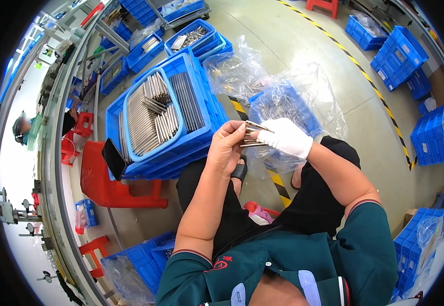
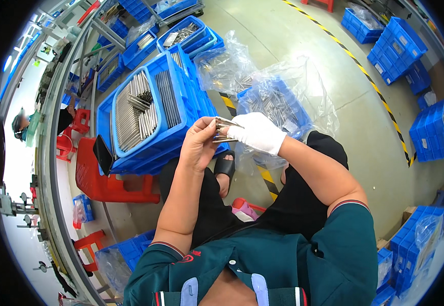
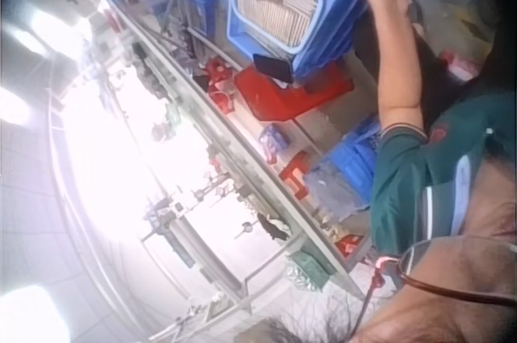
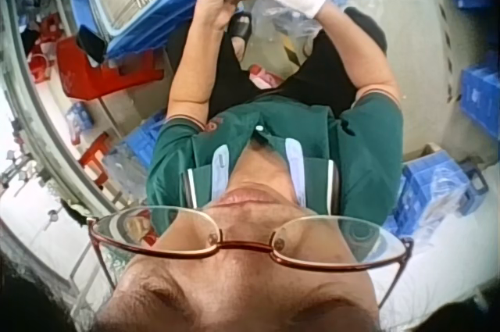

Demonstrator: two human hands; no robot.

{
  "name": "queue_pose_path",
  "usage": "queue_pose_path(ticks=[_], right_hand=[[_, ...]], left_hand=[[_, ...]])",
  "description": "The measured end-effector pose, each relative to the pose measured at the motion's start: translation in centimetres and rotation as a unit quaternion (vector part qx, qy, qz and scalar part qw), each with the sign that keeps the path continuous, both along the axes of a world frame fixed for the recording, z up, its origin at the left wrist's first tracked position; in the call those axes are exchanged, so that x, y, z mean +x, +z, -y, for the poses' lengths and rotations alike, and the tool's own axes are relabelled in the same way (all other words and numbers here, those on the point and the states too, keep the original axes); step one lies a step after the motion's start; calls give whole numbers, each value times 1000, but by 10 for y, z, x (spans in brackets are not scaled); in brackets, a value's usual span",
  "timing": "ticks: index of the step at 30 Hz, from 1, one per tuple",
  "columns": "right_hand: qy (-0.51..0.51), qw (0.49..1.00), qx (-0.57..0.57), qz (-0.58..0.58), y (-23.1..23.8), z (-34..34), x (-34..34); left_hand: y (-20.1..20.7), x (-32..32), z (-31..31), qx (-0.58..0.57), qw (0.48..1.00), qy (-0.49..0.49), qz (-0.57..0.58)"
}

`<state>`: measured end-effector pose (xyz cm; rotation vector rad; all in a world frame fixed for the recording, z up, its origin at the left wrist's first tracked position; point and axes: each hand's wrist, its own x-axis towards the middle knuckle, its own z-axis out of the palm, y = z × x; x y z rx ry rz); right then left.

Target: The person picks up small metal rods from a plastic bag and places them into a blue crate. They repeat this process, handling the rods one by one or in small groups, and arranging them in the crate.

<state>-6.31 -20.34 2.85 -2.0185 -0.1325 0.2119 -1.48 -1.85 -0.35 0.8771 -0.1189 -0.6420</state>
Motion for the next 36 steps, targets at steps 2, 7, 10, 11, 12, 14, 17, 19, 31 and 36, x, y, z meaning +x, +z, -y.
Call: queue_pose_path(ticks=[2,7,10,11,12,14,17,19,31,36], right_hand=[[-5,1000,-10,-7,-1,0,3],[5,1000,-3,-25,-3,1,5],[18,999,4,-38,-5,3,4],[25,999,5,-39,-5,4,4],[31,999,-12,-40,-4,4,4],[44,997,-44,-43,-1,3,4],[58,998,-16,-37,1,0,3],[59,997,-26,-39,0,0,2],[49,997,-60,-9,-14,-2,1],[46,999,-7,-27,-10,1,1]], left_hand=[[3,-2,2,46,997,28,51],[8,-4,2,167,971,71,158],[9,-1,-3,245,936,123,222],[10,1,-4,221,944,123,210],[13,3,-5,197,952,123,197],[12,3,-5,165,966,111,167],[8,3,-5,143,977,79,134],[7,4,-4,136,979,64,137],[-3,6,-2,124,985,44,112],[1,4,1,51,997,29,45]])
